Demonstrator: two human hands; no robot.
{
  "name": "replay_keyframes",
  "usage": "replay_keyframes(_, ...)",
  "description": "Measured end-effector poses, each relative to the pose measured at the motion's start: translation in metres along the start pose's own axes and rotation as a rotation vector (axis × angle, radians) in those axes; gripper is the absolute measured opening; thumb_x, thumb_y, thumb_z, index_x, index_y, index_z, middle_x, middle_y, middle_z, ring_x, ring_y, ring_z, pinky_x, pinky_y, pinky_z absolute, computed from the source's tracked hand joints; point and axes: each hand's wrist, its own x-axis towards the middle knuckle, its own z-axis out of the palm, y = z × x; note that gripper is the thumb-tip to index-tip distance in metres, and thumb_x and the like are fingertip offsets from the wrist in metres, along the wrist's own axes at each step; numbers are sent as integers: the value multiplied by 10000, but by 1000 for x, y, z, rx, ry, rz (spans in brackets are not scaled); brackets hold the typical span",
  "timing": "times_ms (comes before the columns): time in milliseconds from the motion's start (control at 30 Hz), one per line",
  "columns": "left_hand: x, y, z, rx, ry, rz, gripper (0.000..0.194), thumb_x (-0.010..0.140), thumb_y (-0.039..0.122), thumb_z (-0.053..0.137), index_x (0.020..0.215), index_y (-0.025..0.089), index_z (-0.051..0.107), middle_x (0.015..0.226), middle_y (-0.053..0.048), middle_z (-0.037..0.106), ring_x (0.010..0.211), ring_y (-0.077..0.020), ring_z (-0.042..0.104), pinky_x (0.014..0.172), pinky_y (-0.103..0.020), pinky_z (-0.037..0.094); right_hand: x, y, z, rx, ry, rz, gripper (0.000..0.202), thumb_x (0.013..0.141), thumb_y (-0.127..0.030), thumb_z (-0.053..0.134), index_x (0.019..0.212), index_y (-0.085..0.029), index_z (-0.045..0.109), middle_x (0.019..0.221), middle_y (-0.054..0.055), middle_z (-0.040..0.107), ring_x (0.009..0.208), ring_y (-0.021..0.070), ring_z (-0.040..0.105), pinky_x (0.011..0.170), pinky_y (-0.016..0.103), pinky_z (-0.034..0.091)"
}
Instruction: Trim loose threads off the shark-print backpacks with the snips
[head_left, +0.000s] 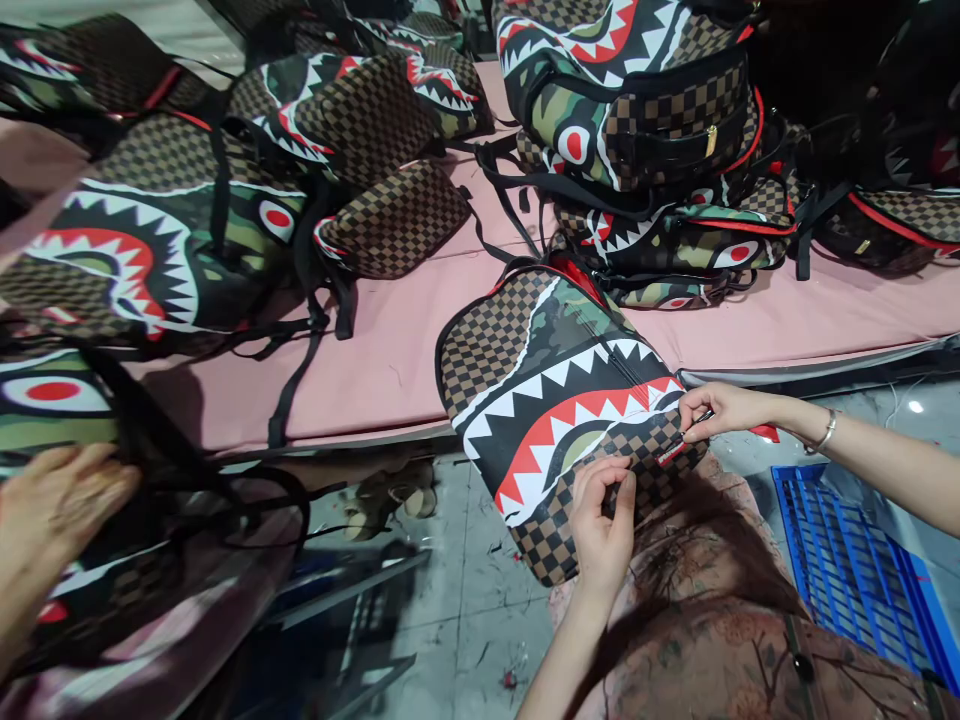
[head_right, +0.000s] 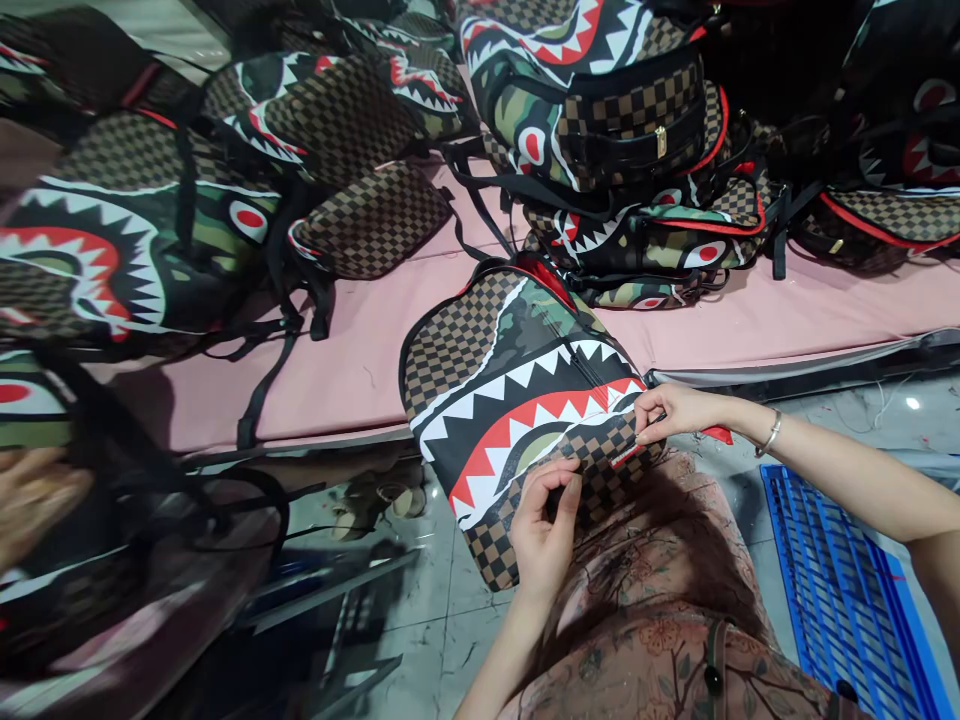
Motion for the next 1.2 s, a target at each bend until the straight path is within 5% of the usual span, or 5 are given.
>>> replay_keyframes(967, 0, -5, -12, -62, 64, -55, 76, 822, 240, 531, 807, 197, 591, 924, -57, 649, 936, -188, 584, 859, -373, 452, 1, -11, 19, -52, 81, 33, 322, 698, -440, 663, 726, -132, 573, 661, -19, 523, 571, 73, 422, 515, 204, 316)
replay_keyframes(1200, 36, -4, -8, 49, -48, -37, 172, 842, 257, 488, 983, 201, 567, 906, -52, 640, 817, -161, 604, 767, -298, 469, -5, -9, 26, -25, 187, -13, 289, 707, -402, 677, 709, -139, 557, 669, -7, 533, 579, 80, 437, 526, 208, 334)
